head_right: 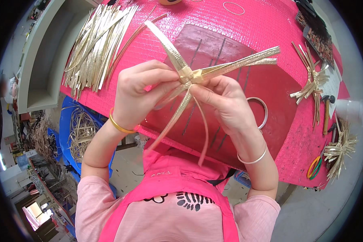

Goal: The recorder is weaving gold-colored strips into a complex star-shaped ornament.

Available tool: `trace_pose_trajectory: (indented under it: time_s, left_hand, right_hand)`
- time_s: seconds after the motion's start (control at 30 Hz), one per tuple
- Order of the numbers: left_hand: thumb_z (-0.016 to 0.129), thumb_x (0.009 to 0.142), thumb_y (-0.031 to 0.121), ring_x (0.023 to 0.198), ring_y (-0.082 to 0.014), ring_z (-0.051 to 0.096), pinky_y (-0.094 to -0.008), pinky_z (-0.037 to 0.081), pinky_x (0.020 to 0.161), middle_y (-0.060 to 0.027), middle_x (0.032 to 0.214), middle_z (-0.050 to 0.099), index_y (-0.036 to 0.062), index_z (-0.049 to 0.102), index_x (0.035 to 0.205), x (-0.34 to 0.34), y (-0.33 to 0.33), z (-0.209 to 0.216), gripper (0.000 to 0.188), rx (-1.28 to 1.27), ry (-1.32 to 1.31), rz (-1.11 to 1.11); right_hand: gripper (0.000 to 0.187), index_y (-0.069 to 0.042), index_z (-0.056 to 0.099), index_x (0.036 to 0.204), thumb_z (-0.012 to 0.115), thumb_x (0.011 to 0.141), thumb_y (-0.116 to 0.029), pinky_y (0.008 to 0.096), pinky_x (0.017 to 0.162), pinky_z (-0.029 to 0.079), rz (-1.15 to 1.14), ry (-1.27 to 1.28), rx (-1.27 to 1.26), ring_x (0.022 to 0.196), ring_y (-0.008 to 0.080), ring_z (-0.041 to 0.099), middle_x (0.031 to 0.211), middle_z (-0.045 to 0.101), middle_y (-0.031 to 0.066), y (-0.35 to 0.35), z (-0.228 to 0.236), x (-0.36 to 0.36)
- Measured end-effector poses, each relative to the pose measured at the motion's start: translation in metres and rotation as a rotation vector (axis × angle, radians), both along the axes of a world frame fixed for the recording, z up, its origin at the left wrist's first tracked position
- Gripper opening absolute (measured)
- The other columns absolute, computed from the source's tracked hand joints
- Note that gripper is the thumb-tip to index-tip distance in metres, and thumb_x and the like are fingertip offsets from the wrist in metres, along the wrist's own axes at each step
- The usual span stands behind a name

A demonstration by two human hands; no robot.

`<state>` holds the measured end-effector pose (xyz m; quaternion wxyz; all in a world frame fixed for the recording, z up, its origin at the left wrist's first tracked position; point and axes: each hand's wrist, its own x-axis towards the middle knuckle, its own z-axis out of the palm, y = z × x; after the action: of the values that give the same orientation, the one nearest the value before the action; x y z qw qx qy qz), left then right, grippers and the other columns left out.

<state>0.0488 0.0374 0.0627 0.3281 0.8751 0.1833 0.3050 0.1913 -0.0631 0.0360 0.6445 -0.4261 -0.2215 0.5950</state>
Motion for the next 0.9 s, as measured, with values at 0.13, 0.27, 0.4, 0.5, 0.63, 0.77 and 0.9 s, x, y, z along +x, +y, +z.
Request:
trace_pose_trajectory:
  time_s: [0.13,0.27,0.4,0.5,0.63,0.77,0.9]
  left_hand:
    - [0.059,0.065,-0.002,0.060,-0.0162,0.057,-0.0233,0.042,0.052,-0.0094,0.065,0.057,-0.0021,0.060,0.077,-0.001,-0.014,0.002,0.011,-0.054,-0.022,0.049]
    - [0.057,0.068,-0.002,0.057,-0.0146,0.056,-0.0217,0.042,0.052,-0.0096,0.065,0.057,-0.0025,0.059,0.078,-0.005,-0.019,0.012,0.010,-0.618,-0.026,0.035]
    - [0.059,0.068,0.001,0.052,-0.0127,0.055,-0.0228,0.040,0.048,-0.0091,0.061,0.056,-0.0030,0.059,0.073,-0.004,-0.018,0.016,0.006,-0.627,0.042,0.046]
    - [0.062,0.065,0.003,0.049,-0.0119,0.054,-0.0252,0.038,0.044,-0.0090,0.057,0.055,-0.0028,0.058,0.068,-0.002,-0.012,0.006,0.008,-0.113,0.065,0.068]
    - [0.060,0.072,0.007,0.048,-0.0115,0.054,-0.0210,0.040,0.043,-0.0079,0.058,0.057,-0.0038,0.058,0.075,0.006,-0.001,0.015,0.012,-0.590,0.132,0.012]
    - [0.055,0.078,0.011,0.049,-0.0106,0.054,-0.0173,0.044,0.044,-0.0077,0.060,0.058,-0.0053,0.056,0.083,0.011,-0.006,0.000,0.017,-1.284,-0.122,-0.004]
    - [0.058,0.075,0.009,0.048,-0.0088,0.053,-0.0184,0.042,0.043,-0.0066,0.064,0.058,-0.0046,0.057,0.080,0.019,-0.022,-0.012,0.014,-0.930,-0.240,0.123]
  right_hand:
    - [0.013,0.005,0.055,0.085,0.055,0.076,-0.005,0.0238,0.057,0.048,0.076,0.057,0.105,0.064,0.0142,0.057,0.079,0.058,0.0104,-0.001,0.001,0.003]
    - [0.011,0.006,0.054,0.085,0.054,0.076,0.000,0.0221,0.056,0.050,-0.049,-0.117,0.095,0.064,0.0134,0.057,0.077,0.059,0.0101,0.000,0.005,-0.009]
    - [0.011,0.007,0.055,0.084,0.055,0.076,-0.001,0.0223,0.055,0.050,-0.092,-0.182,0.117,0.064,0.0127,0.057,0.077,0.059,0.0094,-0.001,0.010,-0.012]
    - [0.010,0.004,0.056,0.081,0.058,0.073,-0.002,0.0229,0.053,0.048,-0.149,-0.332,0.081,0.060,0.0144,0.057,0.072,0.059,0.0094,0.000,0.010,-0.016]
    - [0.013,-0.002,0.057,0.078,0.062,0.065,0.000,0.0271,0.050,0.044,-0.482,-1.554,0.404,0.056,0.0212,0.055,0.066,0.056,0.0100,0.005,0.003,-0.009]
    - [0.015,0.002,0.056,0.082,0.062,0.068,-0.001,0.0244,0.054,0.044,-0.444,-1.108,0.203,0.063,0.0174,0.057,0.071,0.058,0.0109,0.003,-0.002,-0.017]
    - [0.017,0.004,0.055,0.085,0.061,0.072,-0.005,0.0207,0.055,0.044,-0.270,-0.720,0.114,0.066,0.0105,0.056,0.074,0.060,0.0078,0.000,0.003,-0.011]
